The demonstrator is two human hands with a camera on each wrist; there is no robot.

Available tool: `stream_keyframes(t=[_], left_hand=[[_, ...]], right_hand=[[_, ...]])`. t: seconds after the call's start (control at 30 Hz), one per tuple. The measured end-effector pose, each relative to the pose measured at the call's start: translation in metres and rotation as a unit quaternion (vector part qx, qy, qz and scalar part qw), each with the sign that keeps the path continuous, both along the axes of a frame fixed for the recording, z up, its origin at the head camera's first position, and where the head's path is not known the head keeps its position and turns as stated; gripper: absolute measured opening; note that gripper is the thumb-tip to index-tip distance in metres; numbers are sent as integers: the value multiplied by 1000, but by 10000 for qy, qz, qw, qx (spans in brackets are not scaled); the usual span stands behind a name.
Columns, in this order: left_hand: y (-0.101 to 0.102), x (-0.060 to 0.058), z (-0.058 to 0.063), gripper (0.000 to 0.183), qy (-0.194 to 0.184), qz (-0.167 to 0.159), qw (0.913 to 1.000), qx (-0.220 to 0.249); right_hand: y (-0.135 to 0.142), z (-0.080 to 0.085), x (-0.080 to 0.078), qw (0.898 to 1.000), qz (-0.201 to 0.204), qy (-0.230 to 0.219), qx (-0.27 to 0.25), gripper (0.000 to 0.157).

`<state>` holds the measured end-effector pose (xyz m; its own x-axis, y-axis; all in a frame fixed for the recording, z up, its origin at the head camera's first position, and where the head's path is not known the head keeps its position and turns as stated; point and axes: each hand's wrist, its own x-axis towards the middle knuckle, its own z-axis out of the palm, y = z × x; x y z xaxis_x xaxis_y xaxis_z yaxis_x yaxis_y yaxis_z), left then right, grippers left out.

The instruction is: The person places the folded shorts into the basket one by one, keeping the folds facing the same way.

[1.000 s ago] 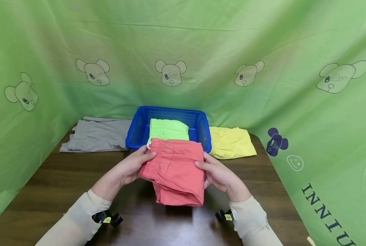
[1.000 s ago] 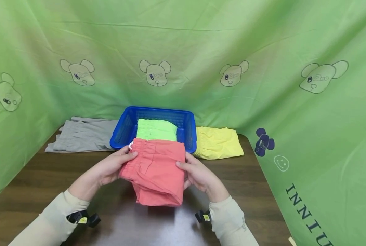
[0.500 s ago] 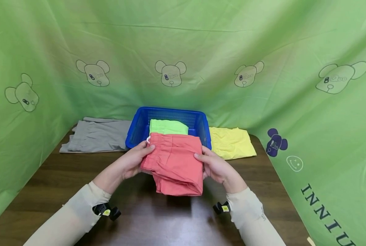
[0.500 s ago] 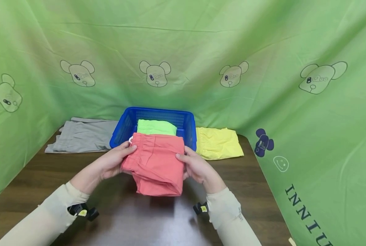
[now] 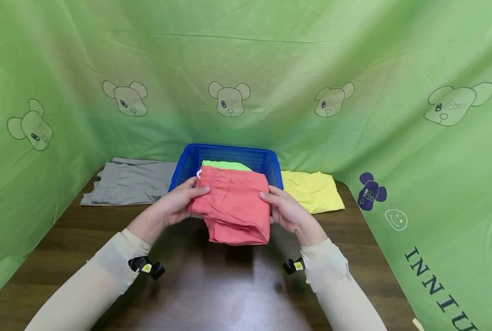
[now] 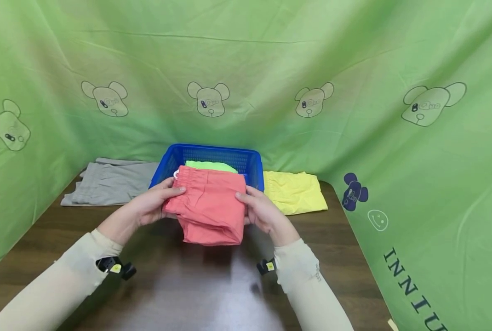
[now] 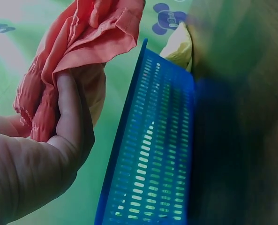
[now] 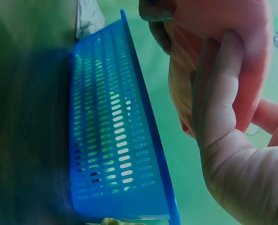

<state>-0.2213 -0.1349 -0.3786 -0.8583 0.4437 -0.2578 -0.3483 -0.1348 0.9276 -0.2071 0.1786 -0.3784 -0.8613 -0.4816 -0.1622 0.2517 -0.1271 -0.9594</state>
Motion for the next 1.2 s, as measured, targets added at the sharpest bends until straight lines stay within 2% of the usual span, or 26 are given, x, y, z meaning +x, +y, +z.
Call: stream_keyframes(t=[0.17, 0.3, 0.63, 0.97, 1.2], left_hand=[[0, -14, 2, 61, 35, 164, 9998, 76], [0, -23, 5, 60, -3, 309, 9995, 16], [1, -42, 14, 59, 0, 457, 9989, -58], [0, -67, 19, 63, -95, 533, 9983, -196], [1, -82, 23, 60, -69, 655, 9971, -372]], right_hand=[[-5, 4, -13, 9998, -187, 83, 12, 37], [-7, 7, -21, 9995, -237, 124, 179, 37], [-10, 11, -38, 9990, -396, -21, 198, 38], [-15, 17, -59, 9982, -566, -145, 136, 30], [-20, 18, -74, 9970, -687, -170, 314, 32]])
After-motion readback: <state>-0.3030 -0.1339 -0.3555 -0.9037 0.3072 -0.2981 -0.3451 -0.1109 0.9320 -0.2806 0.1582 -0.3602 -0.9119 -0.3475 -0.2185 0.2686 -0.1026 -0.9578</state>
